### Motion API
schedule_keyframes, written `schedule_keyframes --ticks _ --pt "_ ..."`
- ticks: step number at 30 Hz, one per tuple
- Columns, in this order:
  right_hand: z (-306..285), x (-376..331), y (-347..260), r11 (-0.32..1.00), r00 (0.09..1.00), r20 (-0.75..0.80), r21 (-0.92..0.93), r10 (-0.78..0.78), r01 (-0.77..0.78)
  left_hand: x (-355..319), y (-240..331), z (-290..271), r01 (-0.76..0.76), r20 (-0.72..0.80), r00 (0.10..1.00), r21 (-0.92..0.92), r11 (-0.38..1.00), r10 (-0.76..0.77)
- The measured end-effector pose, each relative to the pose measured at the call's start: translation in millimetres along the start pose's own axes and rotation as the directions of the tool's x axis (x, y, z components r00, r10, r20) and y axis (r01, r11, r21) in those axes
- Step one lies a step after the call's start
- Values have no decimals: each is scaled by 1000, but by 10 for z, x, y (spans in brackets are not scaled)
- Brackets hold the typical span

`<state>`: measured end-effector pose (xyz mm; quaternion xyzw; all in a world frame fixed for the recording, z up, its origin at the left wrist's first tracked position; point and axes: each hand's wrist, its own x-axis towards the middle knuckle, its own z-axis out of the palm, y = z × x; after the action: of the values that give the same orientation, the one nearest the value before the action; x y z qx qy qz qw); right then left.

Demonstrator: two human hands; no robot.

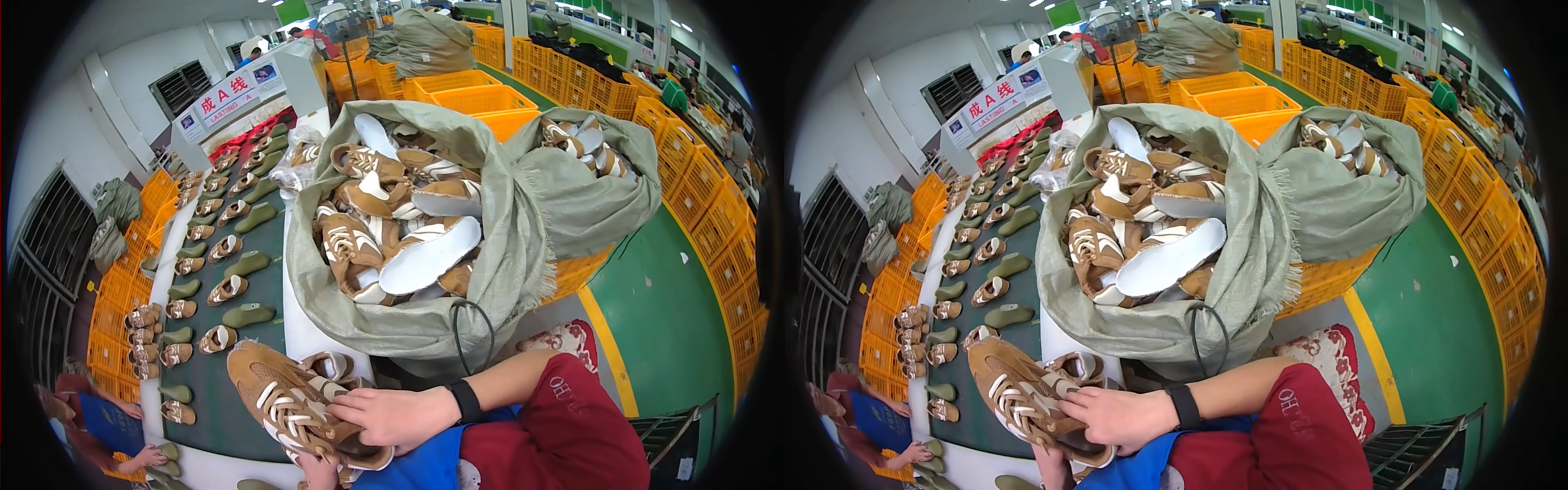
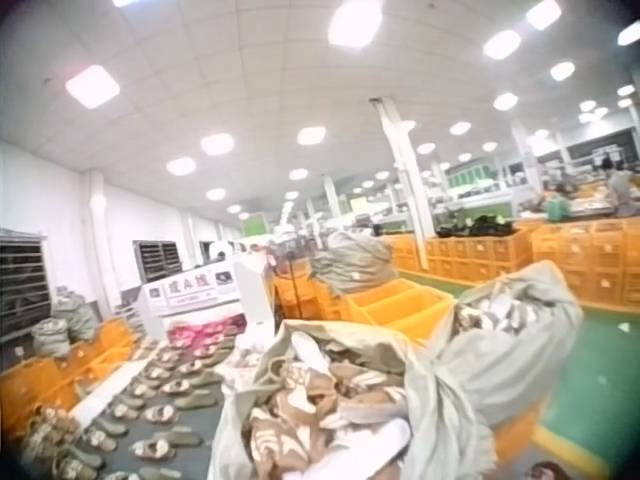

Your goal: Sorting manufactured shoes from a large bag, inspecting their details, and placing them onto lasts or matching assemblies along a factory line layout.

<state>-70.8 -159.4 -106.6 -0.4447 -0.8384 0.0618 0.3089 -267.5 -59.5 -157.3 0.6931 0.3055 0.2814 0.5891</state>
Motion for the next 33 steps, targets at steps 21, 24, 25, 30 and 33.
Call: schedule_keyframes --ticks 21,24,25,30,33 --pt "-686 -2169 985 141 363 -397 -489 843 -861 274 63 52 -156 -247 967 -379 912 63" --pt "-751 -2183 1110 59 335 -467 -510 819 -858 234 68 -10 -129 -251 967 -369 921 34" --pt "-758 -2190 1178 98 342 -359 -553 868 -827 212 77 -40 -119 -254 967 -364 924 24" --pt "-1283 -2131 1141 149 293 -409 -348 864 -926 113 138 -88 -84 -270 963 -363 928 -19" --pt "-1711 -2043 1007 345 212 -532 162 819 -924 63 137 -82 -52 -265 963 -371 927 -52"
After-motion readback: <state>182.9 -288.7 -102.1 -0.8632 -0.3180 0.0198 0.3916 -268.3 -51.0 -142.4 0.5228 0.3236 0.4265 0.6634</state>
